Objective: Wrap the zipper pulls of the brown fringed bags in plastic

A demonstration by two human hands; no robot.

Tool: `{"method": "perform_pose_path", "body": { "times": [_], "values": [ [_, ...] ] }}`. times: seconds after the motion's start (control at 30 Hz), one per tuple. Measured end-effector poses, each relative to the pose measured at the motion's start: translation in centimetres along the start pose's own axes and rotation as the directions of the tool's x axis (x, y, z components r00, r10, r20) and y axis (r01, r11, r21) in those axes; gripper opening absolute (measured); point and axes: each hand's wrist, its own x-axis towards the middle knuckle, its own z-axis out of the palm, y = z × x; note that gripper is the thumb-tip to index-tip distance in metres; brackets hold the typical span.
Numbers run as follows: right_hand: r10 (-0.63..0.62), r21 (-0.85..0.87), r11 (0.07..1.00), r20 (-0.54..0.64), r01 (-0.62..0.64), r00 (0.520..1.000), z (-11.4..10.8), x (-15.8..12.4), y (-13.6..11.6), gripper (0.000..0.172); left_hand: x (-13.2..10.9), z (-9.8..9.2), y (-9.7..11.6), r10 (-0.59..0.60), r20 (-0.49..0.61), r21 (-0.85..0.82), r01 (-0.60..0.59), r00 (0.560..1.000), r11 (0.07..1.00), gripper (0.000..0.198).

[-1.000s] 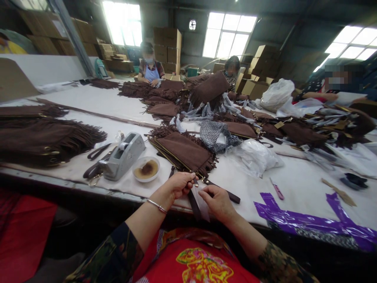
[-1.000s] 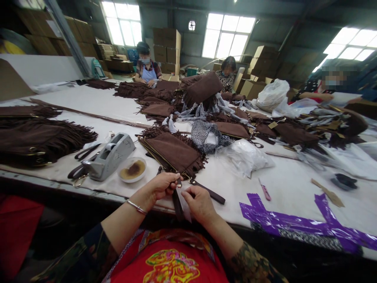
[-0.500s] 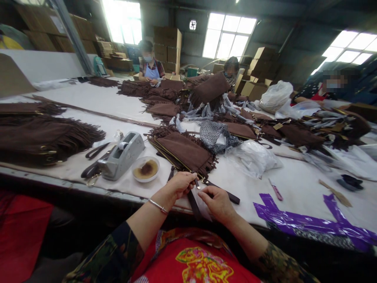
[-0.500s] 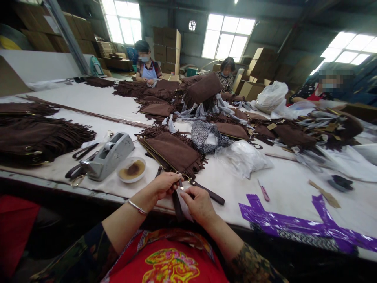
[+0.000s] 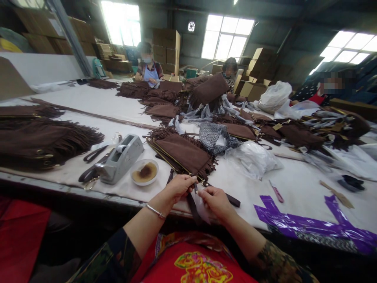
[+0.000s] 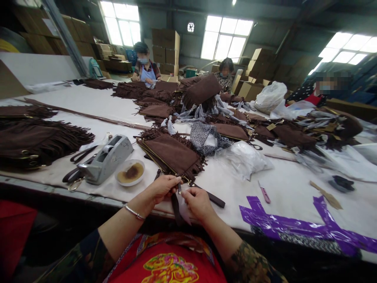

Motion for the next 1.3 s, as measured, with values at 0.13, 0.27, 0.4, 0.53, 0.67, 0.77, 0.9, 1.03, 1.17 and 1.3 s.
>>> {"method": "perform_pose_path", "body": {
  "times": [0.13, 0.27, 0.4, 0.53, 0.67, 0.77, 0.9, 1.03, 1.17, 1.3],
  "values": [
    [0.079, 0.116, 0.990, 0.014, -0.080, 0.997, 0.6, 0.5, -0.5, 0.039, -0.3, 0.0, 0.4, 0.000, -0.029, 0.082, 0.002, 1.000, 0.997, 0.039],
    [0.123, 0.132, 0.984, -0.024, -0.119, 0.992, 1.1, 1.7, -0.7, 0.039, -0.9, -0.3, 0.8, -0.014, -0.039, 0.079, 0.017, 0.999, 0.997, 0.046],
    [0.098, 0.146, 0.985, -0.039, -0.092, 0.994, 1.8, 3.4, -0.6, 0.037, -1.9, -1.1, 0.7, -0.040, 0.014, 0.053, 0.039, 0.999, 0.998, 0.037],
    [0.071, 0.196, 0.979, -0.062, -0.057, 0.996, 2.8, 4.8, -0.4, 0.037, -2.7, -1.4, 0.3, -0.044, -0.006, 0.067, 0.044, 0.999, 0.997, 0.027],
    [0.072, 0.248, 0.967, -0.073, -0.052, 0.995, 3.3, 4.9, -0.7, 0.039, -2.7, -1.0, -0.1, -0.023, -0.085, 0.086, 0.030, 0.996, 0.996, 0.020],
    [0.101, 0.250, 0.964, -0.017, -0.094, 0.995, 3.1, 4.0, -1.0, 0.039, -2.2, -0.9, -0.4, 0.007, -0.138, 0.155, 0.015, 0.990, 0.988, 0.015],
    [0.166, 0.160, 0.971, 0.078, -0.177, 0.983, 2.7, 2.7, -1.4, 0.038, -1.1, -1.3, -0.6, 0.142, -0.237, 0.335, -0.056, 0.961, 0.940, 0.014],
    [0.152, 0.101, 0.982, 0.086, -0.160, 0.985, 2.9, 2.1, -1.5, 0.031, -0.6, -1.7, -0.2, 0.300, -0.249, 0.559, -0.117, 0.921, 0.821, 0.016],
    [0.166, 0.097, 0.980, 0.069, -0.172, 0.984, 3.5, 2.3, -1.3, 0.026, -0.6, -1.8, 0.3, 0.360, -0.227, 0.676, -0.120, 0.905, 0.727, 0.028],
    [0.079, 0.093, 0.992, 0.038, -0.082, 0.996, 4.0, 2.6, -1.0, 0.029, -0.2, -1.7, 0.7, 0.349, -0.211, 0.724, -0.094, 0.913, 0.684, 0.047]
  ]
}}
